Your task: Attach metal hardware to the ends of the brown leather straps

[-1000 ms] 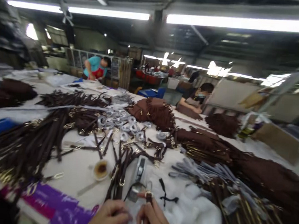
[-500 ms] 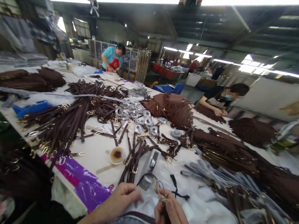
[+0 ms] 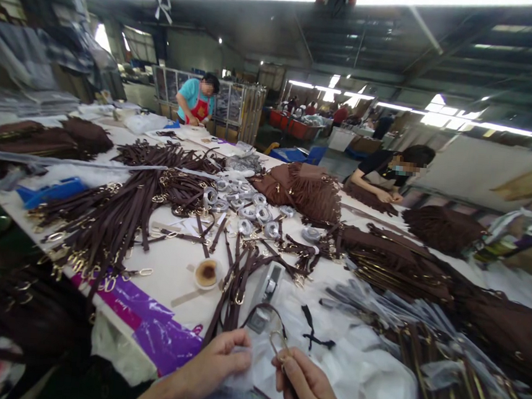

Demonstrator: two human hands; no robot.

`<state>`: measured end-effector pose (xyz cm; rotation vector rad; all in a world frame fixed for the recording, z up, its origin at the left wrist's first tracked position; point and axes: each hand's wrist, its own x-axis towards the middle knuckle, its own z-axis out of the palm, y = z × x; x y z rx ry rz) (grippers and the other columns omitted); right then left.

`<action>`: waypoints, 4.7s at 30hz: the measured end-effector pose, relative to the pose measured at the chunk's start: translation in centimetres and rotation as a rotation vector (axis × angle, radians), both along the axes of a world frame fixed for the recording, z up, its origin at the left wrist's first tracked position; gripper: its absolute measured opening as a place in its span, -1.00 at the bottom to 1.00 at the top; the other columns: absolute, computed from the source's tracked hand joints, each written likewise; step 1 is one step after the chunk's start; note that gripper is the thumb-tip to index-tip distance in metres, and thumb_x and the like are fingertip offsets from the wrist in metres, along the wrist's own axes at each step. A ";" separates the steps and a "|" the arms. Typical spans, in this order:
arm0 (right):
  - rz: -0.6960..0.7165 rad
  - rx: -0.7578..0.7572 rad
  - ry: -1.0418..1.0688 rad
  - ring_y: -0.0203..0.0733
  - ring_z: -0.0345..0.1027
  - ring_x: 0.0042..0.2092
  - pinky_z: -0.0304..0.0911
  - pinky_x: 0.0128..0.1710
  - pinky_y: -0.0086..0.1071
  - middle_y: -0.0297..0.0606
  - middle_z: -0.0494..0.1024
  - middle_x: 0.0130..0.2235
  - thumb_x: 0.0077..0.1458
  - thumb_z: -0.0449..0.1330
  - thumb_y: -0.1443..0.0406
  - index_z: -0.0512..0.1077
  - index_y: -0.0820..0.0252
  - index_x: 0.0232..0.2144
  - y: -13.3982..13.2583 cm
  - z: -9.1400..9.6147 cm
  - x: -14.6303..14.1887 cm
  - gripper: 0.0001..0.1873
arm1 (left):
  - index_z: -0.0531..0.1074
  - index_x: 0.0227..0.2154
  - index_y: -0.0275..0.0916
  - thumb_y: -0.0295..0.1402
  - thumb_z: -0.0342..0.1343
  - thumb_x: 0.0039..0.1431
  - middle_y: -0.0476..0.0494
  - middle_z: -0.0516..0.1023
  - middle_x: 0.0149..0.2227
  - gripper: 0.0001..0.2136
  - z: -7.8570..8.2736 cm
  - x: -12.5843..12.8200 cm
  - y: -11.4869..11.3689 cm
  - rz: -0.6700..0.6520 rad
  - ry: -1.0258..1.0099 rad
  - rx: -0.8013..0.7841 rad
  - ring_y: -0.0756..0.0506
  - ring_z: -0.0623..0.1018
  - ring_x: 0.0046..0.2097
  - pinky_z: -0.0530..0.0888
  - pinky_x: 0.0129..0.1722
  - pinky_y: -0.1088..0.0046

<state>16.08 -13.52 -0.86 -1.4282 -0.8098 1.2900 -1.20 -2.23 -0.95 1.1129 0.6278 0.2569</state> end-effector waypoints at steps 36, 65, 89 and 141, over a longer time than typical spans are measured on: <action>0.186 -0.040 -0.232 -0.39 0.03 -0.62 -0.12 -0.63 -0.43 -0.37 0.35 -0.59 0.20 -0.02 -0.24 0.34 0.19 -0.49 0.4 -0.8 2.0 -0.36 | 0.30 -0.40 -0.25 0.03 0.10 0.14 0.08 0.21 -0.46 -0.61 -0.5 1.3 1.3 -0.027 0.039 0.205 0.02 0.18 -0.39 0.15 -0.38 0.49; 0.530 0.085 -0.416 -0.02 0.35 -0.10 0.18 -0.05 -0.21 -0.21 0.46 -0.21 0.12 0.16 0.10 0.42 0.17 -0.41 3.5 -1.2 4.0 -0.74 | 0.32 -0.50 -0.24 -0.22 0.03 0.13 0.05 0.29 -0.51 -0.79 0.2 -2.4 2.8 0.093 0.254 0.499 -0.01 0.29 -0.40 0.20 -0.39 0.50; 0.476 -0.134 -0.062 -0.40 -0.03 -0.55 -0.16 -0.55 -0.46 -0.43 0.26 -0.56 0.06 0.18 -0.22 0.49 0.27 -0.33 1.0 -1.7 5.9 -0.37 | 0.42 -0.35 -0.27 -0.29 0.09 0.04 0.00 0.44 -0.41 -0.83 -1.4 -5.2 1.4 -0.021 0.197 0.197 0.00 0.35 -0.39 0.25 -0.38 0.51; 0.414 -0.077 -0.501 -0.19 0.25 -0.43 0.06 -0.37 -0.35 -0.40 0.37 -0.53 0.03 0.09 0.18 0.33 0.18 -0.37 4.8 -0.3 -1.1 -0.82 | 0.46 -0.52 -0.28 -0.35 0.16 -0.12 0.03 0.40 -0.44 -0.90 -0.8 0.7 1.6 0.108 0.228 0.377 -0.02 0.37 -0.33 0.27 -0.32 0.50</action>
